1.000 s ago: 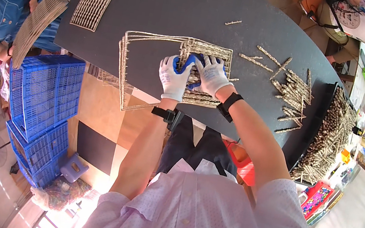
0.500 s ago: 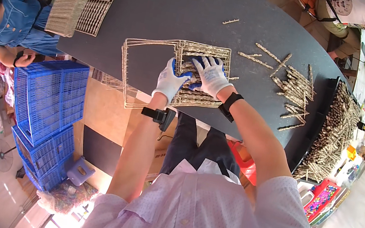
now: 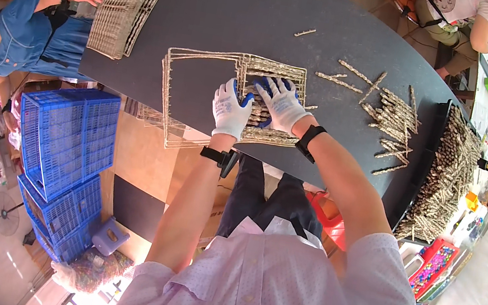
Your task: The person assembles rectangular bamboo frames by hand, inserting thin bamboo strips into a grid-like structure. They repeatedly pick up strips, align them, and press them into place, occasionally adjusting the frame or stacking completed units.
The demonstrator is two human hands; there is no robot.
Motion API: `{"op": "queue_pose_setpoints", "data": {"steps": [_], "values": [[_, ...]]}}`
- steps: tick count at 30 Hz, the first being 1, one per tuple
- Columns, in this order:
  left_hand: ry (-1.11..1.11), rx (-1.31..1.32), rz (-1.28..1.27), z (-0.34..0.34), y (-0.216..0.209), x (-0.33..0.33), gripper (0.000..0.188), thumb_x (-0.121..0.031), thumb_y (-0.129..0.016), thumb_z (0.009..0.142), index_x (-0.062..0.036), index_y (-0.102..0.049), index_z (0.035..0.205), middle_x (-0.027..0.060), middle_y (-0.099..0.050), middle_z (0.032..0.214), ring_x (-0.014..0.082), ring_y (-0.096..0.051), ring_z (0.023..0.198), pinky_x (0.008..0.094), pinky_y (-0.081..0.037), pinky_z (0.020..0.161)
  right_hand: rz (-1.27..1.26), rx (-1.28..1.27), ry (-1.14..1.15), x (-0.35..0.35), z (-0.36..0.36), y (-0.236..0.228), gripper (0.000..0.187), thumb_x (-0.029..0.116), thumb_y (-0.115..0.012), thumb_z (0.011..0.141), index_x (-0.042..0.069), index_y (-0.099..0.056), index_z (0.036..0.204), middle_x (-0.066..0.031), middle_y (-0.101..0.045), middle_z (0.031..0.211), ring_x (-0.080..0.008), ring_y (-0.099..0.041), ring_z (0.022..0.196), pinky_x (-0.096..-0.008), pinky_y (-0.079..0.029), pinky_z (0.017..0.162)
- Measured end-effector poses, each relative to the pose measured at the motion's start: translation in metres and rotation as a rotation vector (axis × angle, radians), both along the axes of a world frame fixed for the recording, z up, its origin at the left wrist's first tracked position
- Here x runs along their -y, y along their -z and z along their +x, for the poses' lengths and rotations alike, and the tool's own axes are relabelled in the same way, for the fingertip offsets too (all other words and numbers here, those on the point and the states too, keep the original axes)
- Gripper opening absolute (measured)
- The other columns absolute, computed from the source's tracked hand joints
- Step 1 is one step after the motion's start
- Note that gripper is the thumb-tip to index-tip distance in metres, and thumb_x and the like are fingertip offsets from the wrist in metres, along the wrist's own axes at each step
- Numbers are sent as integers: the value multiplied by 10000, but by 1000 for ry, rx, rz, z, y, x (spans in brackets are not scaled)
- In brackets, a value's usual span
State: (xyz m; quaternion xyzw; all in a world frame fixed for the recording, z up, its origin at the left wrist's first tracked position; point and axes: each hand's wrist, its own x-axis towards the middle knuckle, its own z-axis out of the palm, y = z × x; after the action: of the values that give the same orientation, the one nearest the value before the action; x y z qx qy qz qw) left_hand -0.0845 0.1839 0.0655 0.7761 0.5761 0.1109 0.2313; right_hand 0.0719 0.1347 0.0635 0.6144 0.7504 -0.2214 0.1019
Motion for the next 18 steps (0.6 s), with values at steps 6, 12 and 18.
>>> {"op": "queue_pose_setpoints", "data": {"steps": [6, 12, 18], "values": [[6, 119, 155, 13, -9, 11, 568, -247, -738, 727, -59, -504, 1209, 156, -542, 1096, 348, -503, 1048, 462, -413, 919, -26, 143, -73, -2, -13, -18, 982, 528, -692, 767, 55, -228, 1492, -200, -258, 1522, -376, -227, 1411, -561, -195, 1115], [-69, 111, 37, 9, -1, 12, 595, -228, -740, 738, -52, -482, 1245, 164, -541, 1133, 353, -495, 1097, 459, -404, 959, 113, 223, -78, 11, -25, -16, 899, 524, -667, 780, 17, -337, 1445, -170, -290, 1514, -335, -249, 1403, -522, -215, 1123], [-94, 155, -20, 9, 11, 10, 574, -195, -728, 753, -49, -474, 1246, 180, -545, 1135, 364, -498, 1104, 461, -404, 969, 300, 134, -62, 17, -20, 2, 764, 464, -710, 739, 84, -478, 1359, -172, -334, 1479, -345, -307, 1365, -529, -233, 1113]]}}
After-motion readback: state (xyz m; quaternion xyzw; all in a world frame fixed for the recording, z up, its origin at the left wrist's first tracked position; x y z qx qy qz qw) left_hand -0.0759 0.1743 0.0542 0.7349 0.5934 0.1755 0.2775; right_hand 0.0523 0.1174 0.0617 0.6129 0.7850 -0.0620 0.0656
